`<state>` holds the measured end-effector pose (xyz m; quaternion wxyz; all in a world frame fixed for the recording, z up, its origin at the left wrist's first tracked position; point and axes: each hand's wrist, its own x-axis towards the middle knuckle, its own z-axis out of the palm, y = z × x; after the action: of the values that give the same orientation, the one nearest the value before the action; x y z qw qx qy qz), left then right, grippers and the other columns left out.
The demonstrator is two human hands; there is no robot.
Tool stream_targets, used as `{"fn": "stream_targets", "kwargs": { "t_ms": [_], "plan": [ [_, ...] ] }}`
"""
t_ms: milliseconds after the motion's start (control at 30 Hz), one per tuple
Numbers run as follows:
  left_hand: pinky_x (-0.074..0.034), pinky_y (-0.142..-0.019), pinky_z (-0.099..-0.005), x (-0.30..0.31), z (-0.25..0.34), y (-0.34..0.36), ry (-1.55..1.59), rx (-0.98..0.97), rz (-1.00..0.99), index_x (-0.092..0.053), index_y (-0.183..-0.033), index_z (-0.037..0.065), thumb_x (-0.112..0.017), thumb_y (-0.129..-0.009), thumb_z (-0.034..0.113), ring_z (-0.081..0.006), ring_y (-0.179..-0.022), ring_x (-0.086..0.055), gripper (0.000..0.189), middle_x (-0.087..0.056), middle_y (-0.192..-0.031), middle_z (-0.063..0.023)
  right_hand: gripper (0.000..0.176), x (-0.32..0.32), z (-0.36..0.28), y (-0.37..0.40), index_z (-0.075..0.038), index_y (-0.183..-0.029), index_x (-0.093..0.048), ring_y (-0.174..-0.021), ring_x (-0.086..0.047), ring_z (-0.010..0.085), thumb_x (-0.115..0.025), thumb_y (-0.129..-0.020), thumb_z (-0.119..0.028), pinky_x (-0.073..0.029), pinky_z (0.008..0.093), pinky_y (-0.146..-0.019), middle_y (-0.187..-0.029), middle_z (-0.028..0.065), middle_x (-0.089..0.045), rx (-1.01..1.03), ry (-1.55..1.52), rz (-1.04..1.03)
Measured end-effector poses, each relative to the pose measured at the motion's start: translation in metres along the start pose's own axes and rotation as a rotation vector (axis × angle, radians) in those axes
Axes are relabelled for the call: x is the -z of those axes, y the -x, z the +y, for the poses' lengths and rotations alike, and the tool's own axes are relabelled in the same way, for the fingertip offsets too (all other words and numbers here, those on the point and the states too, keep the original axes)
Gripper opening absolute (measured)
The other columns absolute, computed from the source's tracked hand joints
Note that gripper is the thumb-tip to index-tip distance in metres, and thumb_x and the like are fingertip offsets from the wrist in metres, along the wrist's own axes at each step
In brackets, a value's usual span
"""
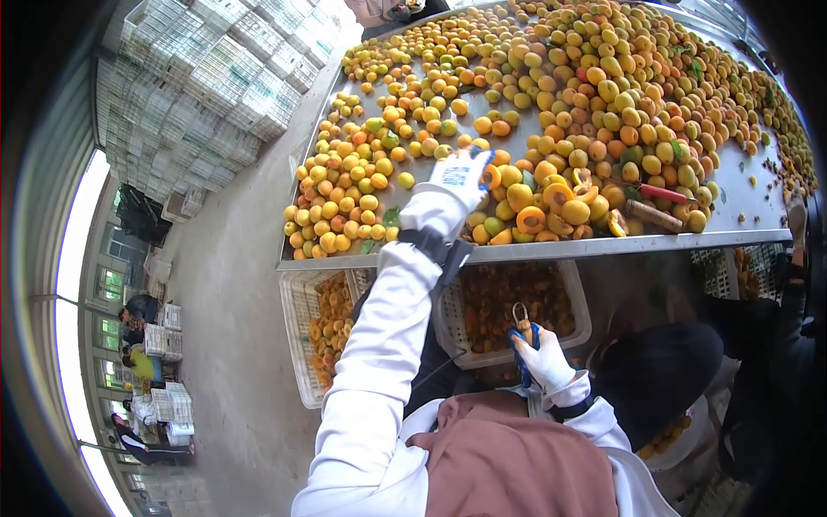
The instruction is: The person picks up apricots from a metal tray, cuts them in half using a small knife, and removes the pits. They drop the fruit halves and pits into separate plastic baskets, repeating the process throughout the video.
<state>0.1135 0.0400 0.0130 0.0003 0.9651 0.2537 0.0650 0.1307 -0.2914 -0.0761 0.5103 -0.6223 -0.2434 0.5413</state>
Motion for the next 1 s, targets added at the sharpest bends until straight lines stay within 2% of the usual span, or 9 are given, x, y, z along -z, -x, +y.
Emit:
{"fn": "stream_targets", "kwargs": {
  "t_ms": [67, 233, 267, 333, 467, 633, 733, 800, 1000],
  "plan": [
    [-0.038, -0.110, -0.0443, -0.014, 0.006, -0.011, -0.034, 0.066, -0.138, -0.049, -0.142, 0.019, -0.066, -0.089, 0.027, -0.0356, -0.128, -0.051, 0.056, -0.051, -0.144, -0.0168, 0.020, 0.002, -0.003, 0.002, -0.002, -0.096, -0.062, -0.056, -0.053, 0.0088, -0.067, -0.095, -0.022, -0.043, 0.0287, -0.052, -0.066, 0.0002, -0.057, -0.021, 0.004, 0.013],
    [-0.052, -0.091, -0.0433, 0.002, 0.028, -0.010, -0.044, 0.232, -0.046, -0.061, -0.116, 0.007, -0.072, -0.084, 0.027, -0.0377, -0.106, -0.064, 0.038, -0.063, -0.119, -0.0187, 0.021, 0.004, -0.001, 0.002, -0.001, -0.102, -0.064, -0.062, -0.057, 0.0111, -0.068, -0.094, -0.020, -0.046, 0.0305, -0.057, -0.070, 0.0038, -0.062, -0.024, 0.044, 0.018],
    [-0.056, -0.083, -0.0433, 0.000, 0.031, 0.016, 0.257, 0.289, 0.226, -0.061, -0.117, 0.006, -0.071, -0.089, 0.028, -0.0350, -0.100, -0.067, 0.037, -0.065, -0.113, -0.0167, 0.021, 0.003, 0.001, 0.001, -0.001, -0.102, -0.064, -0.062, -0.057, 0.0111, -0.068, -0.094, -0.020, -0.046, 0.0305, -0.057, -0.070, 0.0038, -0.062, -0.030, 0.038, 0.009],
    [-0.058, -0.073, -0.0410, 0.021, 0.043, 0.057, 1.549, 0.548, 0.156, -0.060, -0.120, 0.007, -0.066, -0.095, 0.029, -0.0301, -0.096, -0.069, 0.033, -0.067, -0.109, -0.0122, 0.019, 0.001, 0.007, 0.001, 0.000, -0.105, -0.065, -0.067, -0.059, 0.0104, -0.068, -0.094, -0.016, -0.047, 0.0292, -0.061, -0.074, 0.0044, -0.063, 0.106, -0.037, 0.070],
    [-0.059, -0.072, -0.0384, 0.019, 0.073, 0.151, 2.271, 0.566, 0.228, -0.057, -0.128, 0.007, -0.058, -0.101, 0.027, -0.0249, -0.091, -0.068, 0.034, -0.067, -0.113, -0.0129, 0.026, -0.006, 0.002, 0.005, 0.000, -0.118, -0.060, -0.069, -0.057, 0.0073, -0.067, -0.095, -0.011, -0.047, 0.0251, -0.063, -0.078, 0.0014, -0.062, 0.084, -0.166, 0.113],
    [-0.058, -0.084, -0.0406, -0.013, 0.090, 0.202, 2.217, 0.511, 0.157, -0.053, -0.137, 0.005, -0.052, -0.104, 0.028, -0.0248, -0.098, -0.066, 0.040, -0.062, -0.128, -0.0140, 0.024, -0.011, -0.002, 0.014, 0.000, -0.118, -0.059, -0.077, -0.059, 0.0111, -0.062, -0.096, -0.010, -0.049, 0.0280, -0.072, -0.086, 0.0044, -0.064, 0.256, -0.093, 0.082],
    [-0.055, -0.091, -0.0402, -0.027, 0.103, 0.211, 2.366, 0.624, 0.181, -0.054, -0.136, 0.003, -0.047, -0.106, 0.033, -0.0257, -0.105, -0.064, 0.043, -0.063, -0.128, -0.0156, 0.027, -0.018, -0.014, 0.022, 0.002, -0.119, -0.059, -0.084, -0.062, 0.0163, -0.060, -0.098, -0.015, -0.050, 0.0322, -0.078, -0.091, 0.0094, -0.067, 0.197, 0.055, -0.175],
    [-0.055, -0.086, -0.0364, -0.035, 0.114, 0.213, 2.364, 0.675, 0.117, -0.060, -0.129, 0.005, -0.044, -0.107, 0.036, -0.0210, -0.094, -0.065, 0.041, -0.065, -0.120, -0.0103, 0.027, -0.021, -0.006, 0.017, 0.002, -0.117, -0.060, -0.084, -0.064, 0.0199, -0.060, -0.098, -0.017, -0.051, 0.0344, -0.079, -0.092, 0.0122, -0.069, 0.176, 0.124, -0.175],
    [-0.055, -0.084, -0.0360, -0.047, 0.137, 0.210, 2.232, 0.782, 0.105, -0.065, -0.117, 0.006, -0.048, -0.105, 0.044, -0.0217, -0.092, -0.065, 0.044, -0.068, -0.106, -0.0090, 0.028, -0.020, -0.007, 0.014, 0.002, -0.117, -0.061, -0.085, -0.067, 0.0259, -0.060, -0.098, -0.018, -0.051, 0.0375, -0.079, -0.093, 0.0178, -0.070, 0.221, 0.146, -0.103]
  ]
}}
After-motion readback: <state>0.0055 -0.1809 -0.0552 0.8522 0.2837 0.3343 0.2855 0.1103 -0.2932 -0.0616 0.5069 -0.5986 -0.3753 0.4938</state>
